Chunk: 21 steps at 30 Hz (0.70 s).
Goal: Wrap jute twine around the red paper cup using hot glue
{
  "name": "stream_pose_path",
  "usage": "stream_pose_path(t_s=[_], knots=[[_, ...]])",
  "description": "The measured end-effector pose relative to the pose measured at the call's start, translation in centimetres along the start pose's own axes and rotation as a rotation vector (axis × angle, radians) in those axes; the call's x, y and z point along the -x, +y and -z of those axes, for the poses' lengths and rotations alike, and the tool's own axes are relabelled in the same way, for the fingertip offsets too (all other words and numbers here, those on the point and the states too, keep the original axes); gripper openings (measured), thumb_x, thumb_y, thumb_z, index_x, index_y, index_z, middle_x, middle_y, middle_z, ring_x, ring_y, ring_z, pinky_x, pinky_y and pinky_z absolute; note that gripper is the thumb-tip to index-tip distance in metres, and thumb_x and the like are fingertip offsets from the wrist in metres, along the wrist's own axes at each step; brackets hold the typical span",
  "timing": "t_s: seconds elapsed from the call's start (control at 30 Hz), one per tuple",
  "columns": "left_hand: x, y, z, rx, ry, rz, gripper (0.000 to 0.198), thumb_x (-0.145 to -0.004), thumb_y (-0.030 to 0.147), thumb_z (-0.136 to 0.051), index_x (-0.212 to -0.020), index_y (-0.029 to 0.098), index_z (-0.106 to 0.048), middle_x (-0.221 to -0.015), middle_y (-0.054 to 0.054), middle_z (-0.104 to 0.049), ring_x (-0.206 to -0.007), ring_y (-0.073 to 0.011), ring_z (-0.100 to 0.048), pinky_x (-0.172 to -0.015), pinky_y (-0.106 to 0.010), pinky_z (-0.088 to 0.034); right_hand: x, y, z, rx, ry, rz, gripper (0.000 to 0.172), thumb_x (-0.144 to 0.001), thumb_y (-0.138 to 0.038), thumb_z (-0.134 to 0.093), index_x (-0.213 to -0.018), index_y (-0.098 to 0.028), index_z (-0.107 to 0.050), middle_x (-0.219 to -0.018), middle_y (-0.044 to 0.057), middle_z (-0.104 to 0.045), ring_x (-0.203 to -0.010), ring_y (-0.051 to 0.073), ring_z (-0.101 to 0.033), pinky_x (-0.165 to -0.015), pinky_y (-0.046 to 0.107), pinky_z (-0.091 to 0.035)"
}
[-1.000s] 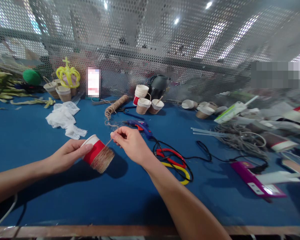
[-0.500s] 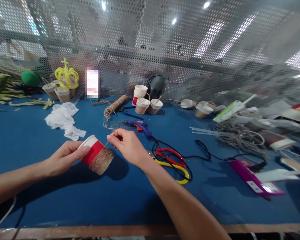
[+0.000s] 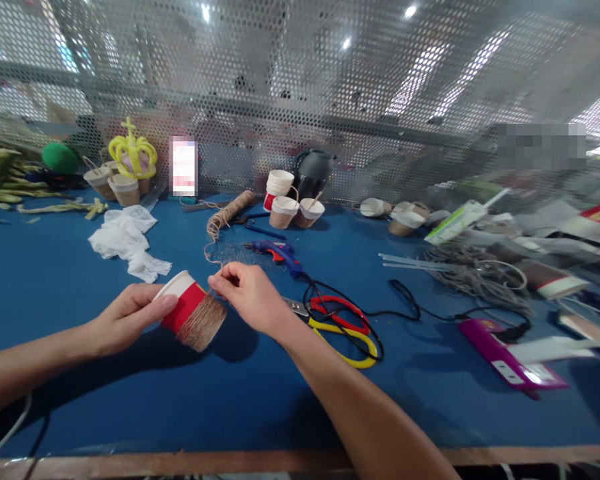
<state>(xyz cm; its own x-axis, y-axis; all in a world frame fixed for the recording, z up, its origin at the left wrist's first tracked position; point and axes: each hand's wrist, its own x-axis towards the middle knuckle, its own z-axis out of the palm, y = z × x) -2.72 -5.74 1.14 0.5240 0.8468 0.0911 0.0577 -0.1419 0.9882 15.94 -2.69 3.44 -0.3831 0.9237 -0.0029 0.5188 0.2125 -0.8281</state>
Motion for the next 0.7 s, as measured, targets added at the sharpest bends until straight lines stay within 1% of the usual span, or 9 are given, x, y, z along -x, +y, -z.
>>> stream_pose_path(t_s=[0.27, 0.53, 0.63, 0.7], knots=[[0.0, -0.05, 0.04, -0.016, 0.001, -0.011, 0.033, -0.082, 0.035, -0.04, -0.074, 0.011, -0.06, -0.067, -0.001, -0.06, -0.058, -0.0087, -0.049, -0.057, -0.018, -0.041, 0.11, -0.26, -0.05, 0.013, -0.018, 0.007, 0.019, -0.077, -0.028, -0.049, -0.066, -0.013, -0.053, -0.058, -0.002, -0.05, -0.052, 0.009, -0.043, -0.051, 0.022, -0.035], [0.14, -0.13, -0.1, -0.02, 0.006, 0.018, 0.035, -0.082, 0.038, -0.04, -0.072, 0.011, -0.06, -0.066, -0.002, -0.06, -0.058, -0.0096, -0.049, -0.058, -0.02, -0.041, -0.06, -0.17, -0.26, 0.012, -0.04, -0.01, 0.019, -0.076, -0.029, -0.05, -0.067, -0.014, -0.055, -0.059, -0.002, -0.051, -0.053, 0.008, -0.044, -0.05, 0.021, -0.034], [-0.11, -0.32, -0.18, 0.01, 0.052, 0.045, 0.035, -0.081, 0.039, -0.041, -0.069, 0.011, -0.059, -0.063, 0.0, -0.058, -0.057, -0.0088, -0.047, -0.057, -0.02, -0.04, -0.29, 0.23, -0.37, 0.011, -0.021, -0.014, 0.02, -0.076, -0.029, -0.05, -0.065, -0.014, -0.055, -0.058, -0.002, -0.051, -0.052, 0.009, -0.045, -0.051, 0.022, -0.036], [-0.43, -0.4, -0.22, 0.048, 0.123, 0.076, 0.034, -0.08, 0.039, -0.043, -0.069, 0.011, -0.059, -0.061, 0.001, -0.056, -0.055, -0.008, -0.046, -0.057, -0.019, -0.039, -0.43, 0.51, -0.38, -0.024, 0.011, -0.028, 0.023, -0.078, -0.032, -0.047, -0.066, -0.014, -0.054, -0.058, -0.001, -0.052, -0.051, 0.009, -0.046, -0.051, 0.023, -0.038]])
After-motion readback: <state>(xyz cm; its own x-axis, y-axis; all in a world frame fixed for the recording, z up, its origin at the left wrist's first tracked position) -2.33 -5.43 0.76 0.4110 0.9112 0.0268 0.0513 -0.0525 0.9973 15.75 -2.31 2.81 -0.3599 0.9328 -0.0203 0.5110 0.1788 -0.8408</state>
